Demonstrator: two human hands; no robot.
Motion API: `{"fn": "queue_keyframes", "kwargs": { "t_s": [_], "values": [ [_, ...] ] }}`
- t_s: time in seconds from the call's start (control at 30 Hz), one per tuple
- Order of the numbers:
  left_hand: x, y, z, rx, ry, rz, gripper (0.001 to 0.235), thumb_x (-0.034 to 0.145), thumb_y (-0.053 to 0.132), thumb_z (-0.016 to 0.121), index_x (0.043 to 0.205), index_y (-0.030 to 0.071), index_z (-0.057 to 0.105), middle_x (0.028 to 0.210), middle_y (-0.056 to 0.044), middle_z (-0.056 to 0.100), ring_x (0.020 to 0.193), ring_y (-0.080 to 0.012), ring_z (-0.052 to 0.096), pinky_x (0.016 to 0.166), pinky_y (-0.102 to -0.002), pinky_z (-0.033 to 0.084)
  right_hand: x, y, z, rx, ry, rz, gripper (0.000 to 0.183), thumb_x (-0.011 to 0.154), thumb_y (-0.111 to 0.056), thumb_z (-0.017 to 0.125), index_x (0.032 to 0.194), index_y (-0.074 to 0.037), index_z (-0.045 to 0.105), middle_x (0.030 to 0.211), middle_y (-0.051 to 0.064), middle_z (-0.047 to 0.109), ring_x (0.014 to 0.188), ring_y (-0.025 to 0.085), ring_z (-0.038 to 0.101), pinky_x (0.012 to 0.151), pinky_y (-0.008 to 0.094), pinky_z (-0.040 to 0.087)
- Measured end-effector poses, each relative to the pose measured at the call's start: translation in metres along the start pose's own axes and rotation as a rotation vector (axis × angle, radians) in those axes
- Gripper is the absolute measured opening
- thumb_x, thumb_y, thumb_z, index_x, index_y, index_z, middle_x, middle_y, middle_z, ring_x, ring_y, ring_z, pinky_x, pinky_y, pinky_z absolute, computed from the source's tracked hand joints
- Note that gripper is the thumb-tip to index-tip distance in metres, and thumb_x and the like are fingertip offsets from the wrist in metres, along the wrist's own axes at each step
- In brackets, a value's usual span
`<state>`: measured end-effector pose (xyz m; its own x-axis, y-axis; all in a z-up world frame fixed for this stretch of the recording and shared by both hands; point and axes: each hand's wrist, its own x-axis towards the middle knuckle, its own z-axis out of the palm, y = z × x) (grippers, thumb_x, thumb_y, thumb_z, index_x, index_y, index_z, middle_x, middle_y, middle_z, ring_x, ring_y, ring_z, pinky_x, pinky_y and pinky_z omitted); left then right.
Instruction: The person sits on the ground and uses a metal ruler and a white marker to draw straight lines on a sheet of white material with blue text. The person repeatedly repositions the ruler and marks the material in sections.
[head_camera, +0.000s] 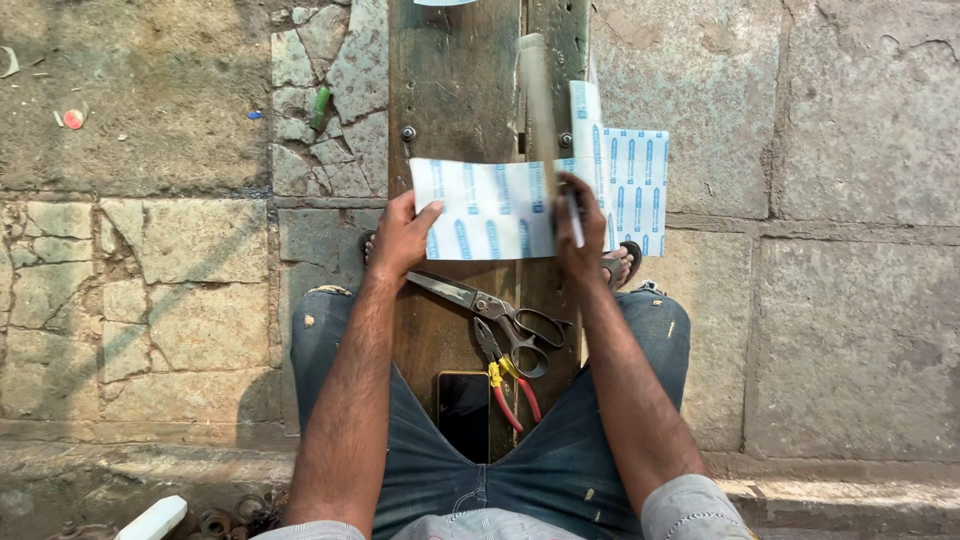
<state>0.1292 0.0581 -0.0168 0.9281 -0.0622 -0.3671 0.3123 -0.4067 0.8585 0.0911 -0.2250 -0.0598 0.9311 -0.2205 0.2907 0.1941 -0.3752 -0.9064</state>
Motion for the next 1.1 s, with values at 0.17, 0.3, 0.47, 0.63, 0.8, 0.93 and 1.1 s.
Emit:
{"fn": "queue_keyframes", "kwargs": {
  "t_s": [0.17, 0.3, 0.47, 0.63, 0.8, 0.93, 1.1],
  "values": [
    [0.002, 0.074, 0.015, -0.187, -0.145, 0.284, 0.036, 0.102, 0.034, 0.058, 0.116, 0.003, 0.068, 0.097, -0.009, 0.078, 0.086, -0.0184, 0.077, 0.077, -0.038, 0.066, -0.006, -0.032, -0.05, 0.445, 0.661, 0.368, 0.04, 0.11, -0.039, 0.046, 0.118, -0.004, 0.063, 0.079, -0.001, 0.054, 0.045, 0.005, 0.042, 0.031, 0.022, 0.037],
    [-0.001, 0.145, 0.039, -0.151, -0.147, 0.489, 0.038, 0.106, 0.033, 0.062, 0.108, -0.005, 0.07, 0.09, -0.015, 0.076, 0.08, -0.0204, 0.07, 0.07, -0.041, 0.059, -0.045, -0.063, -0.081, 0.553, 0.588, 0.772, 0.034, 0.11, -0.042, 0.058, 0.099, -0.011, 0.055, 0.073, -0.002, 0.05, 0.042, 0.004, 0.038, 0.031, 0.022, 0.032],
    [-0.02, 0.221, 0.074, -0.131, -0.302, 0.612, 0.036, 0.106, 0.035, 0.055, 0.111, 0.003, 0.069, 0.088, -0.007, 0.075, 0.066, -0.0133, 0.072, 0.058, -0.031, 0.064, -0.08, -0.075, -0.068, 0.928, 0.327, 1.03, 0.042, 0.104, -0.053, 0.041, 0.094, -0.014, 0.052, 0.08, 0.014, 0.071, 0.037, 0.004, 0.03, 0.03, 0.019, 0.027],
    [-0.08, 0.243, 0.068, -0.16, -0.448, 0.792, 0.033, 0.11, 0.031, 0.054, 0.118, 0.002, 0.069, 0.083, -0.01, 0.071, 0.064, -0.0152, 0.069, 0.052, -0.032, 0.059, -0.042, -0.036, -0.088, 1.424, 0.193, 0.75, 0.046, 0.117, -0.049, 0.037, 0.114, -0.007, 0.054, 0.099, 0.022, 0.076, 0.044, 0.007, 0.042, 0.035, 0.02, 0.04],
    [-0.128, 0.208, -0.013, -0.29, -0.331, 0.937, 0.029, 0.114, 0.025, 0.056, 0.131, 0.005, 0.067, 0.096, -0.009, 0.075, 0.074, -0.0105, 0.074, 0.063, -0.029, 0.064, 0.053, -0.032, -0.105, 1.196, 0.403, 0.759, 0.051, 0.111, -0.023, 0.048, 0.141, 0.017, 0.047, 0.122, 0.034, 0.067, 0.103, 0.036, 0.075, 0.086, 0.044, 0.069],
    [-0.148, 0.178, -0.074, -0.447, -0.056, 0.871, 0.02, 0.112, 0.019, 0.065, 0.126, 0.007, 0.073, 0.092, -0.008, 0.076, 0.065, -0.0073, 0.067, 0.053, -0.026, 0.057, 0.178, -0.119, -0.105, 1.166, 0.189, 0.318, 0.058, 0.102, -0.023, 0.054, 0.14, 0.02, 0.043, 0.121, 0.032, 0.066, 0.106, 0.038, 0.075, 0.087, 0.048, 0.068],
    [-0.204, 0.146, -0.132, -0.395, 0.325, 1.023, 0.036, 0.1, 0.004, 0.077, 0.134, 0.003, 0.066, 0.109, -0.009, 0.076, 0.09, -0.0156, 0.073, 0.087, -0.032, 0.063, 0.231, -0.206, -0.088, 1.099, -0.113, -0.008, 0.05, 0.098, -0.018, 0.06, 0.134, 0.014, 0.048, 0.118, 0.027, 0.069, 0.104, 0.033, 0.076, 0.086, 0.043, 0.069]
  ]
}}
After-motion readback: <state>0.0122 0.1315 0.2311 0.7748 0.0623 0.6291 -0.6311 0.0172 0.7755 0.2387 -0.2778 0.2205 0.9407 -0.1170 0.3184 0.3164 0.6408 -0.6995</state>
